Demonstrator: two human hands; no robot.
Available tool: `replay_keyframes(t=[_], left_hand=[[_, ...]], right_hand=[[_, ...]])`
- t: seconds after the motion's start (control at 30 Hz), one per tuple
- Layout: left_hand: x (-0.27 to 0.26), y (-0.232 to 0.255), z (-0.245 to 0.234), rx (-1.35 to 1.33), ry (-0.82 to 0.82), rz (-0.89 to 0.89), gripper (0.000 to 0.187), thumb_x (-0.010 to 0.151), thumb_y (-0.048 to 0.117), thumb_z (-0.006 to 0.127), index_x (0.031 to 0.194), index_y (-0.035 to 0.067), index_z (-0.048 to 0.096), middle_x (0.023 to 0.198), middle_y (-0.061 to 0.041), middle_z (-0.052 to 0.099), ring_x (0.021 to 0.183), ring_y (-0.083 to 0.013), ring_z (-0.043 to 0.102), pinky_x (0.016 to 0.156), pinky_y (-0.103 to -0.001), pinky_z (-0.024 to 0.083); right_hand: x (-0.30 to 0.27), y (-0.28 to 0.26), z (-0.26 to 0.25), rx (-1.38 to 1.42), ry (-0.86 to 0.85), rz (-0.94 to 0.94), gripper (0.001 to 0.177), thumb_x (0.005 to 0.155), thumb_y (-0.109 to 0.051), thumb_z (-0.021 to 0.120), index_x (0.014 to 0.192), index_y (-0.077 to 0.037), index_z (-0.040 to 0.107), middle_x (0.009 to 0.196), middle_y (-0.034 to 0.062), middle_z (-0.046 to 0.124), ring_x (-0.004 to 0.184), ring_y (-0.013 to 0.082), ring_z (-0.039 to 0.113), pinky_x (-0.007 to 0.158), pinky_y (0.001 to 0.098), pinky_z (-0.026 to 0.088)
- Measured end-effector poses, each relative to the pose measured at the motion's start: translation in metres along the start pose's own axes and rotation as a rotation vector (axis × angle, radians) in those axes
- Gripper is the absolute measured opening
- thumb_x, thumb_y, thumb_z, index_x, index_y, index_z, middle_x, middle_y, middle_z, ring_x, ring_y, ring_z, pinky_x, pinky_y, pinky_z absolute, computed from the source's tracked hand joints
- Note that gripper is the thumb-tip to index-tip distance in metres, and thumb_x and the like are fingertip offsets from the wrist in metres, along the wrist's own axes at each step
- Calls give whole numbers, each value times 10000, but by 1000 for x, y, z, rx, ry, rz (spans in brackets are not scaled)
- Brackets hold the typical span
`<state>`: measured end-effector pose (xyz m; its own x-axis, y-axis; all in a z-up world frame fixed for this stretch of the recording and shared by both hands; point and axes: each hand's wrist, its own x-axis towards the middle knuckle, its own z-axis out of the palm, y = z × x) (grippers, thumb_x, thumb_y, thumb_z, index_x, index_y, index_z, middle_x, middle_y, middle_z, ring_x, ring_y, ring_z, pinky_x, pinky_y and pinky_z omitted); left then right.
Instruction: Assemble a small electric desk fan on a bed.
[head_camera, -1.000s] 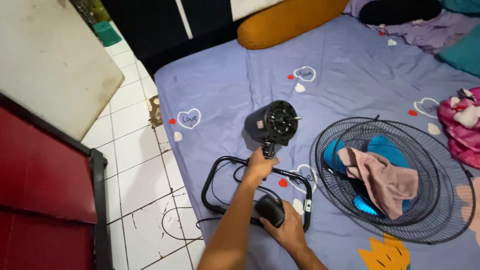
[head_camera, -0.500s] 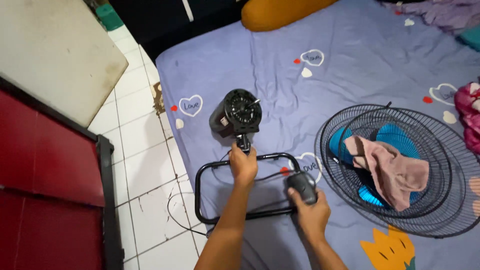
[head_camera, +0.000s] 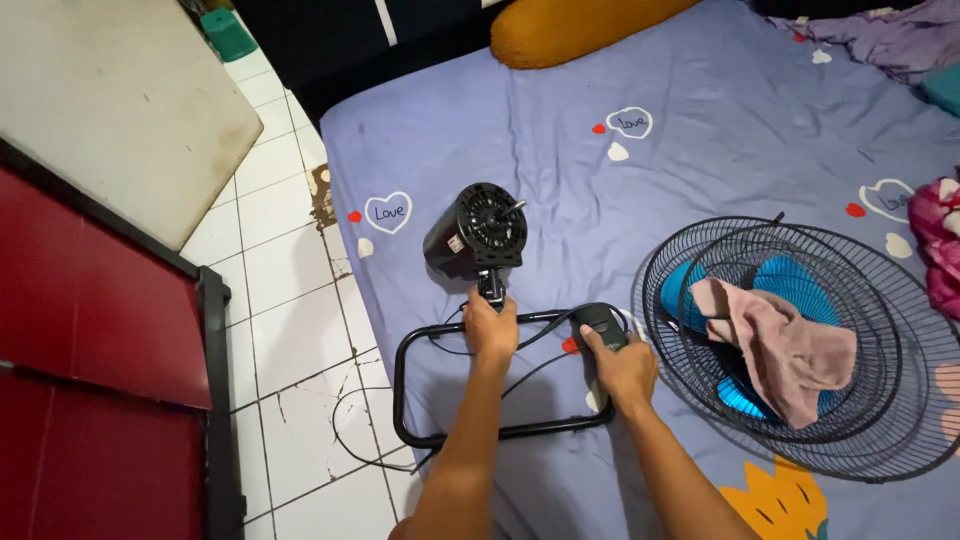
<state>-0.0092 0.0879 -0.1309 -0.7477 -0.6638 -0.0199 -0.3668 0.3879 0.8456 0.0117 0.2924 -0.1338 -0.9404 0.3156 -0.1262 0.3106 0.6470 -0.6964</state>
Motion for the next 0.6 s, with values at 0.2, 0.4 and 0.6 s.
replay_keyframes(t=[0.2,0.4,0.6], left_hand=[[5,-10,10,-33,97,102,475,793,221,763,1199,33,604,1051,-204,697,1044,-411,634,935,-513,480],[7,-22,19,-5,89,123,439,817,238,760,1181,37,617,1052,-206,702,1055,-416,629,953,-523,474],[3,-21,20,-1,142,136,471,781,242,760,1179,39,611,1059,-204,693,1048,-422,618,914,-533,471]], right_hand=[[2,23,24,68,124,-37,823,770,-679,764,1045,95,721,1028,344,711,995,481,691,925,520,518],[-8,17,30,51,182,-80,774,802,-665,749,946,95,742,1041,325,699,993,472,674,910,530,510],[-17,22,18,108,95,40,768,770,-665,752,930,86,746,957,314,736,944,457,713,907,515,530]])
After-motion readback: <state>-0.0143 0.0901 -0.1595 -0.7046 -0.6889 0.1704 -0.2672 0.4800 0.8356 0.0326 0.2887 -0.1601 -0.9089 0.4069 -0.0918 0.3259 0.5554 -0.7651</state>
